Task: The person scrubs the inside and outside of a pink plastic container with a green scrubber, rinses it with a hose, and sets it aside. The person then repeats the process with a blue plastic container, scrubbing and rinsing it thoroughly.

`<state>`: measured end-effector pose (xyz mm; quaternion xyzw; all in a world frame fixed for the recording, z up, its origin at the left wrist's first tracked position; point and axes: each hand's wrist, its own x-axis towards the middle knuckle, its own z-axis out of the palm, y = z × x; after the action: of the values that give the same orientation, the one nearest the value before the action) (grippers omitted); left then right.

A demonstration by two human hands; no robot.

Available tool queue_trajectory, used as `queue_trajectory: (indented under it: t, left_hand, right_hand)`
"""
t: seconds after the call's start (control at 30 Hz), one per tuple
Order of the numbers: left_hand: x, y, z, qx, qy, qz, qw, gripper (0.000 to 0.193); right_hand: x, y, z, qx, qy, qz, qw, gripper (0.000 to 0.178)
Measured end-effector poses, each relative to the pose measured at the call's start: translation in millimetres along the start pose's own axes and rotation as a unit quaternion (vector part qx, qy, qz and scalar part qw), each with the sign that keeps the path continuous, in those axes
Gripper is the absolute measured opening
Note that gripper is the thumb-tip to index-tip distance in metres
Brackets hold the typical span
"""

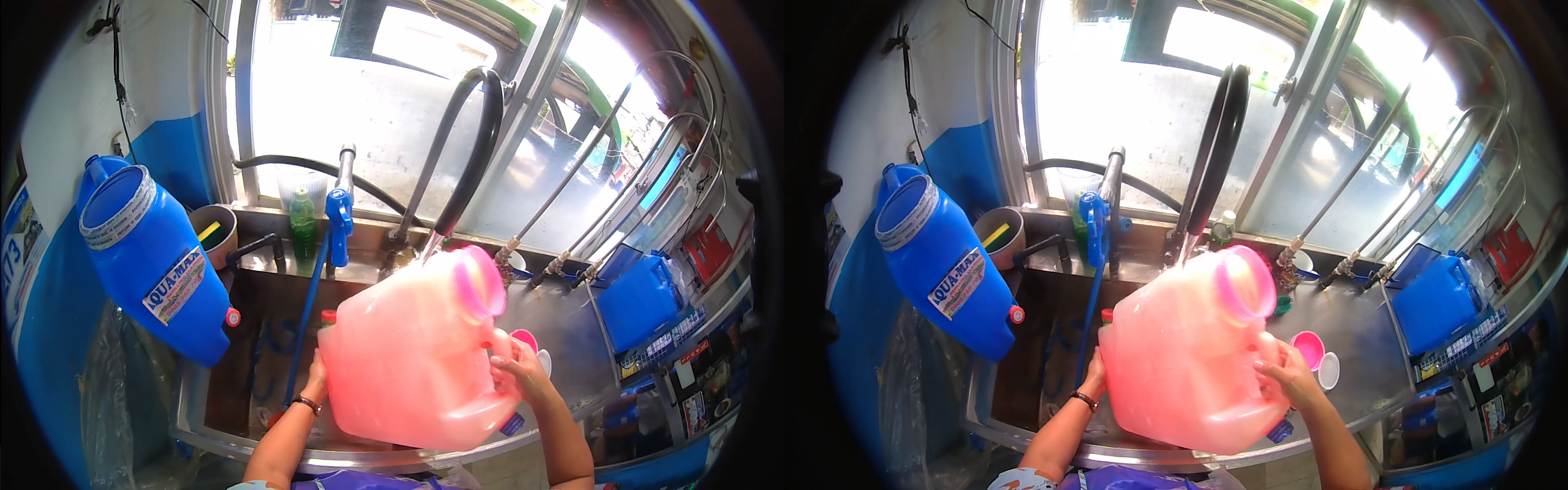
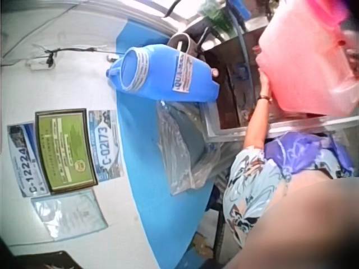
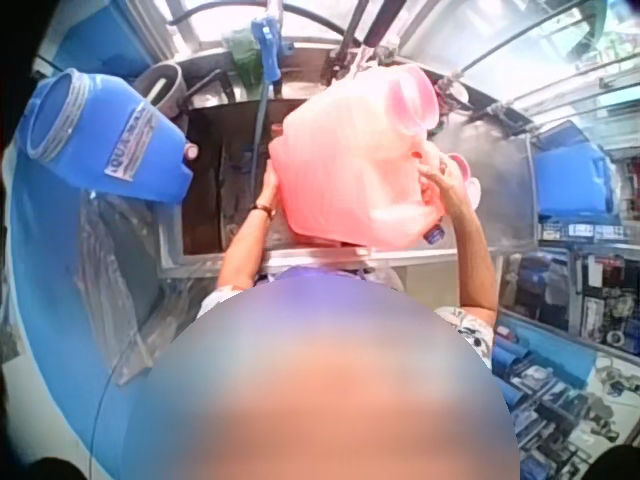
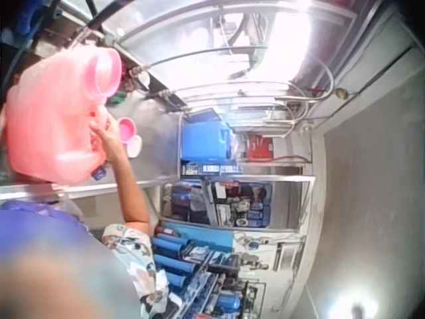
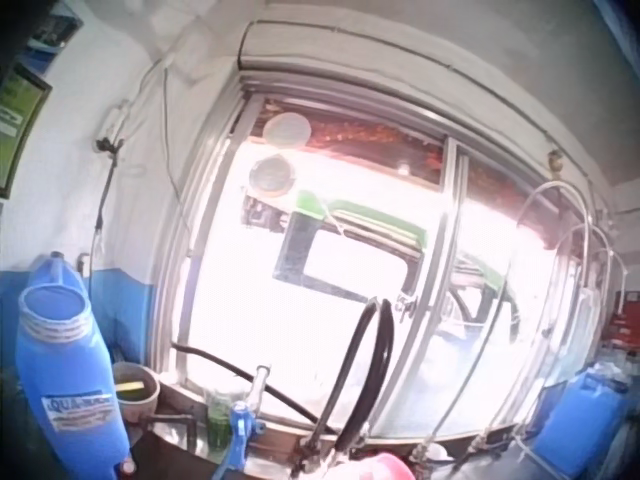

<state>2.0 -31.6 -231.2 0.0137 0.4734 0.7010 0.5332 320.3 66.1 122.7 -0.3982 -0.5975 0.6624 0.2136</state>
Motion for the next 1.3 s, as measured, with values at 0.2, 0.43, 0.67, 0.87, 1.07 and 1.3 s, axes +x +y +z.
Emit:
queue_trajectory:
  t: [0.2,0.43,0.67,0.87,1.07,1.3]
  left_hand:
    - [-22,66,49,0.391,0.067,0.155,0.905,0.065]
    - [-30,84,58,0.573,0.089,0.188,0.793,0.069]
    - [-30,40,-28,-0.072,0.006,0.06,0.996,0.07]
    - [-46,65,-75,-0.183,0.111,0.15,0.965,0.07]
    - [-120,183,-52,0.188,0.117,0.313,0.924,0.063]
    - [-197,305,58,0.448,0.102,0.445,0.769,0.064]
  right_hand:
    - [-23,63,-68,0.046,0.113,0.016,0.992,0.039]
    - [-20,102,-81,0.076,0.162,0.027,0.984,0.042]
    - [22,47,15,-0.156,0.076,-0.156,0.972,0.047]
    - [63,32,46,-0.265,-0.022,-0.232,0.936,0.05]
    - [113,124,11,-0.13,0.067,-0.189,0.971,0.038]
    - [108,219,57,0.069,0.03,-0.05,0.996,0.024]
